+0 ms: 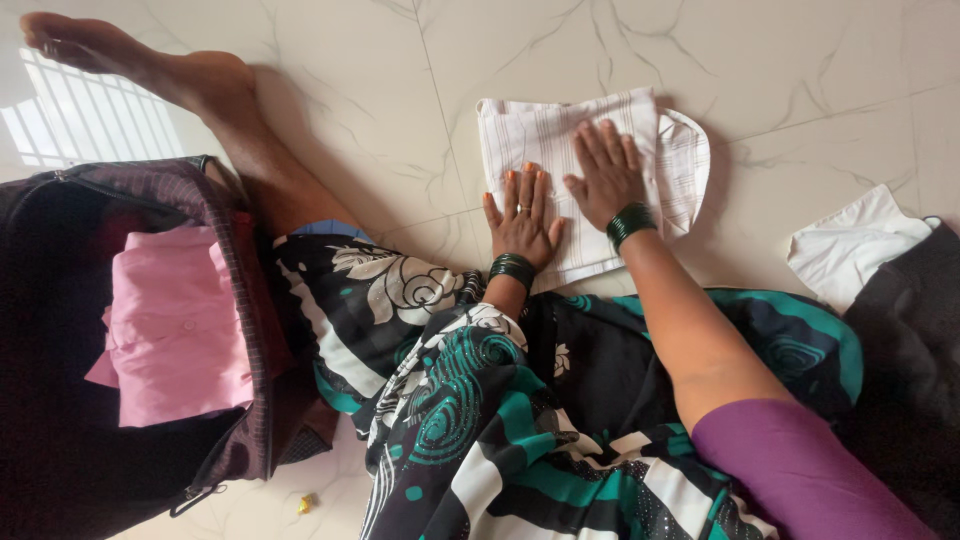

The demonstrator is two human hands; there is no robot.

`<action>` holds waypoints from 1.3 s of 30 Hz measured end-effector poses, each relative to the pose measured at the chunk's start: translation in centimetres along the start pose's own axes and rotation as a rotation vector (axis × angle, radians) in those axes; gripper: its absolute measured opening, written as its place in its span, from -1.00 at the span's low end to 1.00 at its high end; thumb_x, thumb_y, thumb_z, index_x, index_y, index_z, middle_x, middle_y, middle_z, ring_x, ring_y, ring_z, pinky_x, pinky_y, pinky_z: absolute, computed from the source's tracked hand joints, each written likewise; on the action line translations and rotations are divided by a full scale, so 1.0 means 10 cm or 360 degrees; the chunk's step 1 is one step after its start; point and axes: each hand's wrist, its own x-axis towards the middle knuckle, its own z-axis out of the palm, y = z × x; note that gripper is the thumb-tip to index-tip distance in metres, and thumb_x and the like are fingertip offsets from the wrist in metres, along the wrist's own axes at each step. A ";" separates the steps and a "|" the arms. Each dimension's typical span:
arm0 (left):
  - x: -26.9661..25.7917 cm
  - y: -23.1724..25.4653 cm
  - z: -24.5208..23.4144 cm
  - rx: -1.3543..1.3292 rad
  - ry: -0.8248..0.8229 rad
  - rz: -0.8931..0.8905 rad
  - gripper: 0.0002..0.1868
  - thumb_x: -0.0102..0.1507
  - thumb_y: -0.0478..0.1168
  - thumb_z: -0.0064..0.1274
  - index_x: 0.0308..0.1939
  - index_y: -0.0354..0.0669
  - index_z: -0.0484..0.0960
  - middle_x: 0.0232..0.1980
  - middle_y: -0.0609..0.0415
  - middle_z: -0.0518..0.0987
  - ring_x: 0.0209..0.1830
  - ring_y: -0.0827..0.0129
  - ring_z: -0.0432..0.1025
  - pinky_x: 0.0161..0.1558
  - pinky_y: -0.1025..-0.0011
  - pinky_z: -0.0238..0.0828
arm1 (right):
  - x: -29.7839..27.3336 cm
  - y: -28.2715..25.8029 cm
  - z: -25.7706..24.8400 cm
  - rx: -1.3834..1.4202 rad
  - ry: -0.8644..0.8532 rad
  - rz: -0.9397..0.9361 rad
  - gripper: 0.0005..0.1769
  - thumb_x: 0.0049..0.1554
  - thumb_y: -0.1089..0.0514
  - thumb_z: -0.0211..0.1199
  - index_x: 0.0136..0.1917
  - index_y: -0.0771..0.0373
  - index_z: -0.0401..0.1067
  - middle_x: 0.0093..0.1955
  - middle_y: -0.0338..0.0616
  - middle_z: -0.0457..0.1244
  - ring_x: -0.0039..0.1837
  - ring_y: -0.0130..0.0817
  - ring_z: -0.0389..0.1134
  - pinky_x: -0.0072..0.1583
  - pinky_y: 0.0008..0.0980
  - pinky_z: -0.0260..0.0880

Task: The person sits on the floor and folds a white striped shirt by hand, smoothing it out and folding it into a compact rectangle. The folded shirt is then placed into a dark bag containing other clothes. The person then picks up a pair of black trousers and begins to unfold and smooth them out.

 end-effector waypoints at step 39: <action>0.31 -0.54 -0.15 -0.0099 -0.0025 -0.0430 -0.13 0.37 0.37 -0.43 0.64 0.12 -0.23 0.70 0.12 -0.28 0.68 0.23 -0.32 0.54 -0.06 -0.40 | -0.17 0.56 0.02 0.0639 0.0381 0.0033 -0.22 0.21 -0.18 0.26 0.55 0.25 0.25 0.66 0.03 0.01 0.70 0.09 -0.16 0.59 0.13 -0.21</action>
